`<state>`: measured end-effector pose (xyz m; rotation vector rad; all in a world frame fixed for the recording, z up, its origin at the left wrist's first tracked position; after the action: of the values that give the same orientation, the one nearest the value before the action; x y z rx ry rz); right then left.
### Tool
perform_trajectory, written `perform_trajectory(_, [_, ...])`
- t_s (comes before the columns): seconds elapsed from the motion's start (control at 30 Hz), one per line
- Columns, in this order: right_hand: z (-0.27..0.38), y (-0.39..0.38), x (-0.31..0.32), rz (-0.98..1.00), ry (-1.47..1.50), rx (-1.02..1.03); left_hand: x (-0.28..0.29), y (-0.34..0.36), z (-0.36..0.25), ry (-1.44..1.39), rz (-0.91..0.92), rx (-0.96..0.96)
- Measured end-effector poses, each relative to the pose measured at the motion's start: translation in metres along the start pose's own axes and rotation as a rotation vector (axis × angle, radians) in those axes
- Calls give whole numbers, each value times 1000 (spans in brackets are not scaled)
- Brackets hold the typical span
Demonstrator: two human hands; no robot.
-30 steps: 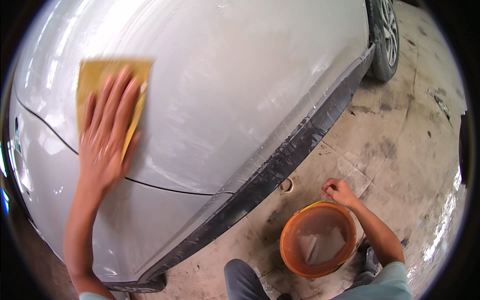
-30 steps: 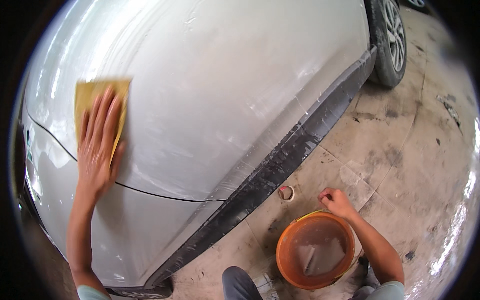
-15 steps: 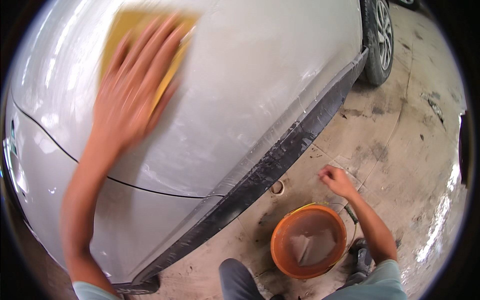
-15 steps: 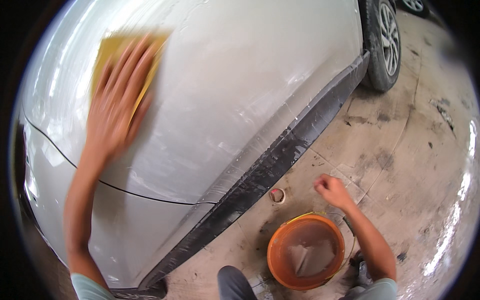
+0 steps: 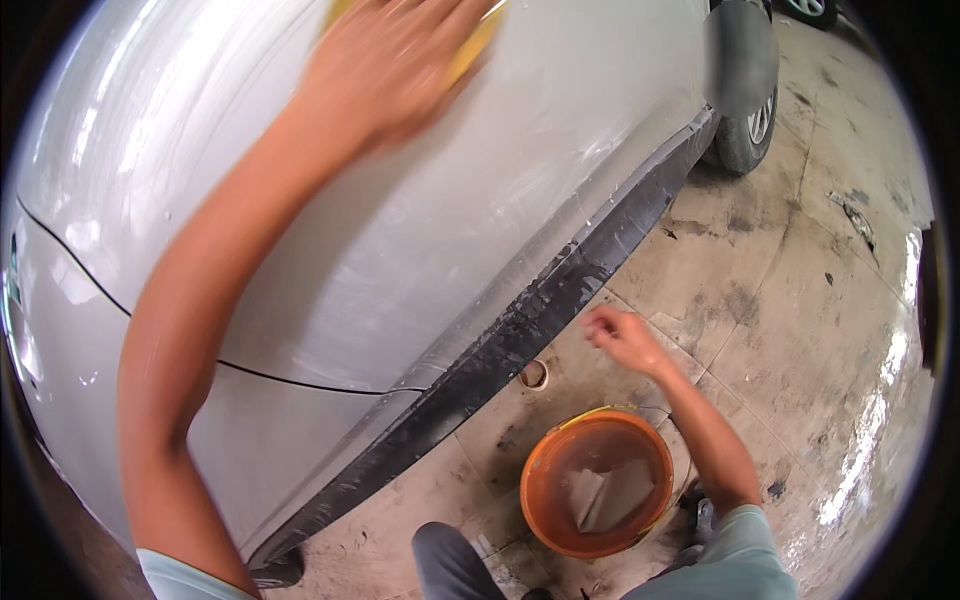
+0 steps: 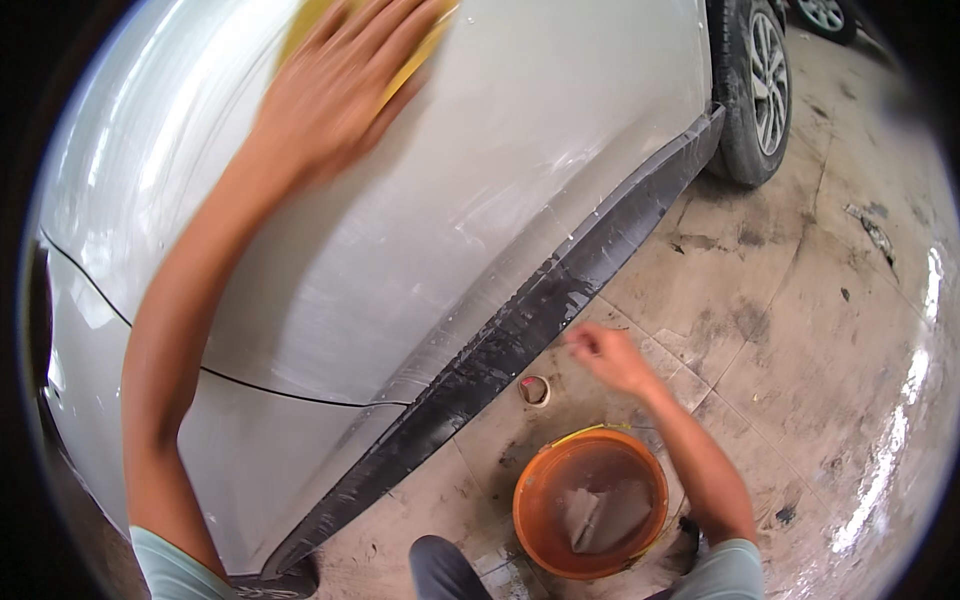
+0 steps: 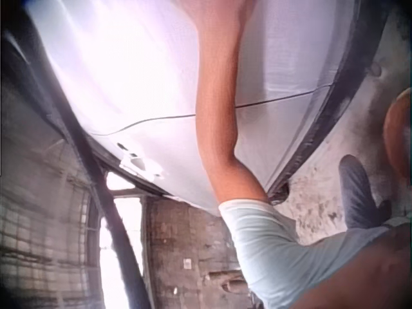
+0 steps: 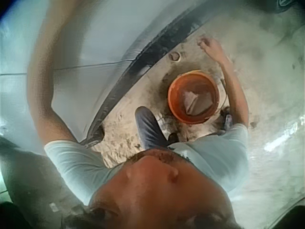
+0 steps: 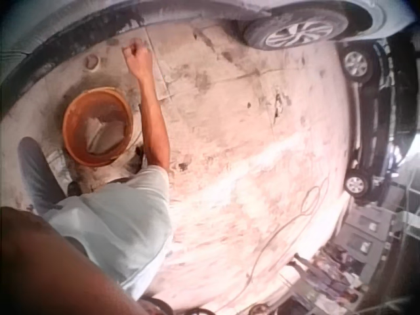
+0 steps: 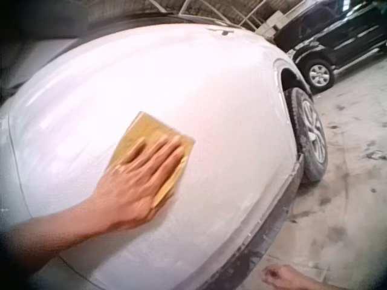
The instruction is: The person wets a piece of sandpaper in a bucket of water and sands the lower panel of a car door.
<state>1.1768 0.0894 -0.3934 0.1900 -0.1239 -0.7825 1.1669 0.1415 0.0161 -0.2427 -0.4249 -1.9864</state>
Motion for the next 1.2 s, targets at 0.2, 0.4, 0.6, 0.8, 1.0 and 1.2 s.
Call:
perform_trajectory(0.2, [-80,-64,45,-69,44,-208,-4,-136,-19,48,47,-29])
perform_trajectory(0.4, [-55,-12,26,-72,-67,-76,15,-47,-14,11,-224,-75])
perform_trajectory(0.6, [-69,-55,9,24,36,-220,-7,-90,-6,118,-48,-21])
perform_trajectory(0.8, [-68,-27,39,-60,2,-172,17,-89,5,105,-41,-26])
perform_trajectory(1.0, [-57,-47,-26,62,-1,-177,10,-40,27,202,-120,-43])
perform_trajectory(1.2, [-99,-71,54,-80,-103,-333,7,-172,13,71,71,94])
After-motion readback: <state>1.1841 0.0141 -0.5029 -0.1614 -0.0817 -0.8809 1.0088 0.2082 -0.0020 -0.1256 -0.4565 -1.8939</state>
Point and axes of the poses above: each hand's wrist, its own y-axis towards the middle knuckle, its own x-axis out of the back of the hand, z = x × y, the point moved 6 cm from there along y, towards the middle knuckle, and after that the axes turned 5 degrees about y, right-handed, at the moved point
